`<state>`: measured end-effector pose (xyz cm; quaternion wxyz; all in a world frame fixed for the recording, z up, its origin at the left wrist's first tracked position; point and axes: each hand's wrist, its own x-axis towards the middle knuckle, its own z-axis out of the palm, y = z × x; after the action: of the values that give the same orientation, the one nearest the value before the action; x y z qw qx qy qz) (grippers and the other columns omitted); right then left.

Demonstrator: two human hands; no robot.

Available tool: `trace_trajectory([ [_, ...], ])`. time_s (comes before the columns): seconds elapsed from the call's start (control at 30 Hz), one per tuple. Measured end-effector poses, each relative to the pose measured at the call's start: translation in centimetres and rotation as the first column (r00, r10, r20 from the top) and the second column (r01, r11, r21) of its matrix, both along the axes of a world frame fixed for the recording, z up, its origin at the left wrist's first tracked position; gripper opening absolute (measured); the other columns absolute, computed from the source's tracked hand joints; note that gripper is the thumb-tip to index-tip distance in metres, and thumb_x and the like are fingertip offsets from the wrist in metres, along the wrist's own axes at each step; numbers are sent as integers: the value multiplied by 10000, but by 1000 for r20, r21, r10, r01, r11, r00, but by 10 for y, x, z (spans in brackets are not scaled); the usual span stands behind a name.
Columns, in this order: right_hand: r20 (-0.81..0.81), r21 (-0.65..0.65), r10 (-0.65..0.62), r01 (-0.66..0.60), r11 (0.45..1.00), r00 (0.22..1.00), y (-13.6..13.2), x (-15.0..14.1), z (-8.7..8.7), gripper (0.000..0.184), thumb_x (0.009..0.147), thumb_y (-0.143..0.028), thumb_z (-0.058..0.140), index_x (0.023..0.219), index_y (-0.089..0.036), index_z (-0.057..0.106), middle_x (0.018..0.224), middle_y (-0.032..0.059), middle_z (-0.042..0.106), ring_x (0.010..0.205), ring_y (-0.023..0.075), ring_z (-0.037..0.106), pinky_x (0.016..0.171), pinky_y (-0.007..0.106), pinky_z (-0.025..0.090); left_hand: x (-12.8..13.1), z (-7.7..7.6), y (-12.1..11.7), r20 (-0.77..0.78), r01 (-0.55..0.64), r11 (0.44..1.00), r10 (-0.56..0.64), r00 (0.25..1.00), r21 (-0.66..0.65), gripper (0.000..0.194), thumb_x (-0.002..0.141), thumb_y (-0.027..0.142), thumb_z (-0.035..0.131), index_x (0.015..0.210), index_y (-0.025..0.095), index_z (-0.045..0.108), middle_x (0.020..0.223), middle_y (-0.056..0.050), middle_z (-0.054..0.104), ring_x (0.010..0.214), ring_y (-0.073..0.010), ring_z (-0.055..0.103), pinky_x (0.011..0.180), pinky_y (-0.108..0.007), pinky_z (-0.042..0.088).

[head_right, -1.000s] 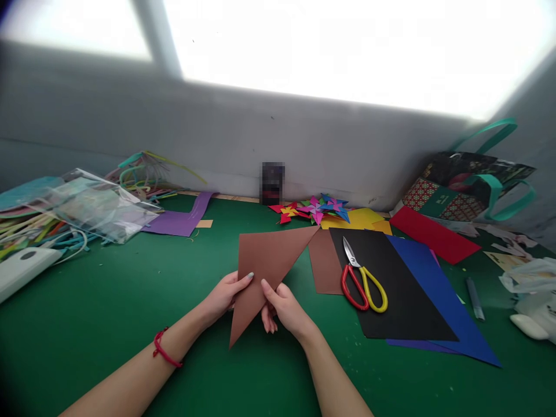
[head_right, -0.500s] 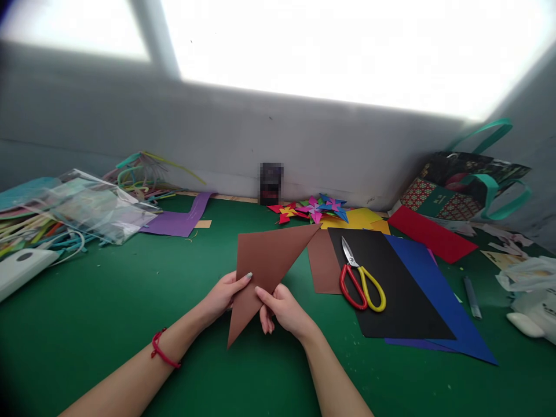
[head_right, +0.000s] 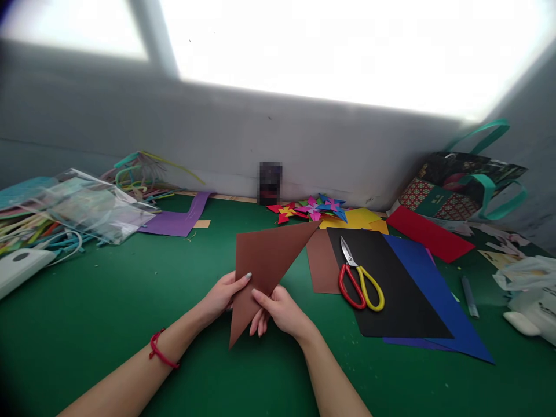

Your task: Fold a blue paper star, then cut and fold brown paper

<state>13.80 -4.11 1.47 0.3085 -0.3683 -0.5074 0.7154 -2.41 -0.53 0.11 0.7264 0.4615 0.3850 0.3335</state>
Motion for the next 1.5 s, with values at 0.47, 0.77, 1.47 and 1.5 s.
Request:
trace_trajectory([
  [0.47, 120, 174, -300, 277, 945, 946, 5, 2, -4, 451, 812, -468, 454, 505, -145, 522, 298, -37, 427, 267, 56, 314, 338, 213, 233, 2, 10, -5, -49, 120, 984, -115, 992, 131, 353, 803, 473, 464, 863, 131, 525, 491, 35, 480, 361, -70, 415, 346, -174, 316],
  [0.77, 99, 232, -447, 416, 879, 889, 10, 3, -10, 388, 794, -439, 498, 518, -167, 514, 300, -36, 443, 256, 75, 341, 327, 231, 235, 5, 6, -7, -7, 257, 947, -260, 966, 191, 342, 845, 414, 417, 1021, 127, 482, 510, 13, 539, 380, -93, 489, 377, -181, 379],
  [1.47, 1, 208, -736, 720, 663, 677, 12, 28, -5, 512, 795, -474, 489, 383, -239, 296, 255, -63, 258, 261, 64, 245, 343, 267, 178, 1, 9, -9, -133, 303, 932, -281, 950, 197, 286, 816, 418, 466, 908, 149, 498, 399, 74, 428, 322, -66, 370, 351, -164, 285],
  [1.5, -25, 200, -772, 759, 619, 636, 14, 33, -5, 494, 791, -477, 492, 403, -238, 302, 262, -67, 260, 264, 65, 240, 344, 267, 175, 1, 9, -9, -137, 301, 933, -278, 951, 198, 286, 815, 417, 470, 908, 148, 502, 398, 77, 418, 323, -64, 364, 352, -164, 273],
])
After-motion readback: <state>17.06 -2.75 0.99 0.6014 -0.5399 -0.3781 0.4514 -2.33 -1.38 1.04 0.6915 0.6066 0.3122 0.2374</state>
